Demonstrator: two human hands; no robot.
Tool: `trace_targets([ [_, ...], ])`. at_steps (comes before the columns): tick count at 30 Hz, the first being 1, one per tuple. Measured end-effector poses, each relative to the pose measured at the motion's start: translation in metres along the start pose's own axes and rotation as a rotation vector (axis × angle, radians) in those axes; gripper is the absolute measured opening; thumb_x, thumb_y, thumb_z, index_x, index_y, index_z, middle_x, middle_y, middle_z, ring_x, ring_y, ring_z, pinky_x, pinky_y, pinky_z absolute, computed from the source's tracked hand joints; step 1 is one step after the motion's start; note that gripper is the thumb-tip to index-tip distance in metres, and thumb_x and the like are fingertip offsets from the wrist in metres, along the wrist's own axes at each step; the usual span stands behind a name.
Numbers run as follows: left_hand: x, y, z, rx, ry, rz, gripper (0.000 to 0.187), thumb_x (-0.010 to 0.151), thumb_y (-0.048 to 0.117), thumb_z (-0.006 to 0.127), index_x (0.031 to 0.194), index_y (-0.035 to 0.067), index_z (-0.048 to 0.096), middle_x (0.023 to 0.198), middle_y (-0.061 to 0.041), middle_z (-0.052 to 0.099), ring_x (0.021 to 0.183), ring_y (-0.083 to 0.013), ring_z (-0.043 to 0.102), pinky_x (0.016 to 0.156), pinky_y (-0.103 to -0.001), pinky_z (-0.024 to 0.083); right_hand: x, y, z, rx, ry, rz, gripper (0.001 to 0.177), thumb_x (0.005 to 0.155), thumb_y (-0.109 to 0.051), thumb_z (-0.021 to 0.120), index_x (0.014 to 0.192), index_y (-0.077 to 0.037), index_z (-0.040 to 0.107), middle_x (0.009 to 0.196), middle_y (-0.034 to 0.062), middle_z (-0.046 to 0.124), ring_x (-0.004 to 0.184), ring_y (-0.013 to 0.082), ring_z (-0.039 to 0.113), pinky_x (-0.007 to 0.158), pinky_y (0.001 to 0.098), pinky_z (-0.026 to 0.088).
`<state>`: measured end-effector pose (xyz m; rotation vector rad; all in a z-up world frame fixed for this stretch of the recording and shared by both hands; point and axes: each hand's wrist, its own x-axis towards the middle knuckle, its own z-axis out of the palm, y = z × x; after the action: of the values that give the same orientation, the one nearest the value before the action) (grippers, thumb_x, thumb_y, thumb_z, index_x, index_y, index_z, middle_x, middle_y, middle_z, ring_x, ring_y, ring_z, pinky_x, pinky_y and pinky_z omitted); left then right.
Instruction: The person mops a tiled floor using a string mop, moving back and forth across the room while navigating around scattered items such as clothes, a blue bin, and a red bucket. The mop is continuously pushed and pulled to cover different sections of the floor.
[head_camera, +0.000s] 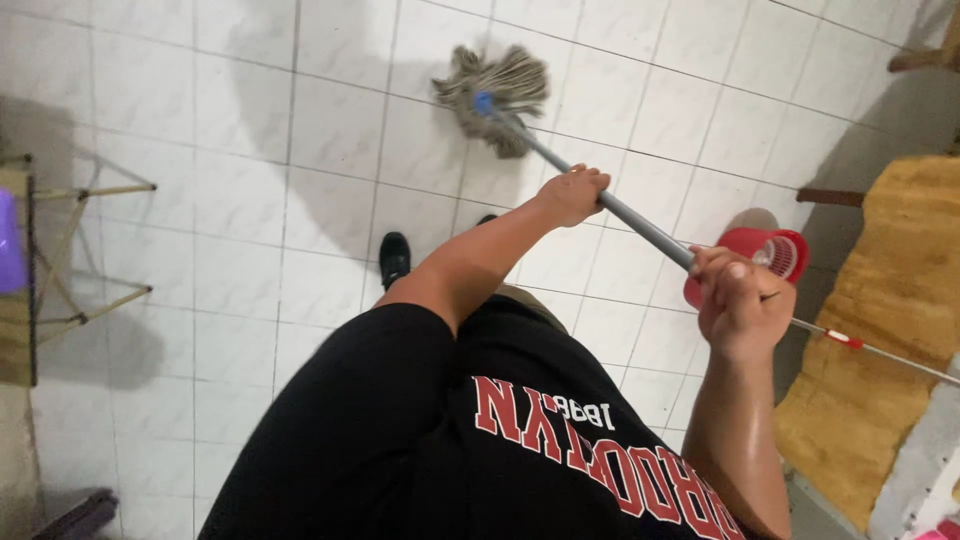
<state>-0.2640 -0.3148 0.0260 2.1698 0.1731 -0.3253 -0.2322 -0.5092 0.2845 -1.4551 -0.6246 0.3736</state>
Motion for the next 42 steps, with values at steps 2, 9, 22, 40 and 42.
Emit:
trace_targets([
  [2, -0.034, -0.022, -0.008, 0.144, 0.031, -0.108, 0.031, 0.092, 0.043, 0.066, 0.109, 0.018, 0.059, 0.11, -0.004, 0.066, 0.115, -0.0308, 0.064, 0.093, -0.047, 0.059, 0.003, 0.005, 0.02, 0.074, -0.011, 0.067, 0.05, 0.103, -0.009, 0.054, 0.055, -0.006, 0.04, 0.053, 0.0151, 0.041, 0.063, 0.0365, 0.054, 0.078, 0.0467, 0.05],
  [9, -0.183, -0.139, -0.07, 0.09, 0.064, -0.301, 0.026, 0.094, 0.029, 0.068, 0.108, 0.008, 0.064, 0.107, -0.016, 0.069, 0.11, -0.0409, 0.067, 0.089, -0.055, 0.059, -0.009, 0.063, 0.161, 0.167, -0.062, 0.309, 0.038, 0.099, -0.017, 0.053, 0.065, -0.002, 0.061, 0.055, 0.0138, 0.05, 0.068, 0.0239, 0.062, 0.076, 0.0364, 0.053],
  [22, -0.136, -0.215, 0.038, 0.165, 0.493, 0.126, 0.036, 0.083, 0.025, 0.077, 0.113, 0.01, 0.064, 0.106, -0.016, 0.063, 0.117, -0.0449, 0.057, 0.099, -0.06, 0.052, -0.085, 0.001, 0.201, -0.494, -0.012, 0.333, 0.021, 0.095, -0.016, 0.072, 0.08, -0.01, 0.058, 0.074, 0.0095, 0.055, 0.093, 0.0317, 0.065, 0.084, 0.0524, 0.062],
  [40, -0.281, -0.149, -0.097, -0.046, 0.133, -0.35, 0.022, 0.093, 0.039, 0.061, 0.102, 0.02, 0.067, 0.105, 0.0, 0.07, 0.113, -0.0257, 0.067, 0.09, -0.05, 0.06, -0.049, 0.005, 0.262, 0.195, -0.2, 0.225, 0.049, 0.103, -0.008, 0.058, 0.056, -0.005, 0.044, 0.057, 0.0185, 0.043, 0.064, 0.0377, 0.055, 0.054, 0.0461, 0.051],
  [42, -0.307, -0.159, -0.104, -0.038, 0.106, -0.372, 0.025, 0.093, 0.037, 0.062, 0.106, 0.017, 0.069, 0.108, -0.005, 0.073, 0.113, -0.0297, 0.069, 0.089, -0.053, 0.06, -0.052, 0.03, 0.271, 0.265, -0.201, 0.249, 0.047, 0.102, -0.009, 0.058, 0.056, -0.003, 0.046, 0.055, 0.0182, 0.042, 0.058, 0.0364, 0.053, 0.053, 0.0477, 0.05],
])
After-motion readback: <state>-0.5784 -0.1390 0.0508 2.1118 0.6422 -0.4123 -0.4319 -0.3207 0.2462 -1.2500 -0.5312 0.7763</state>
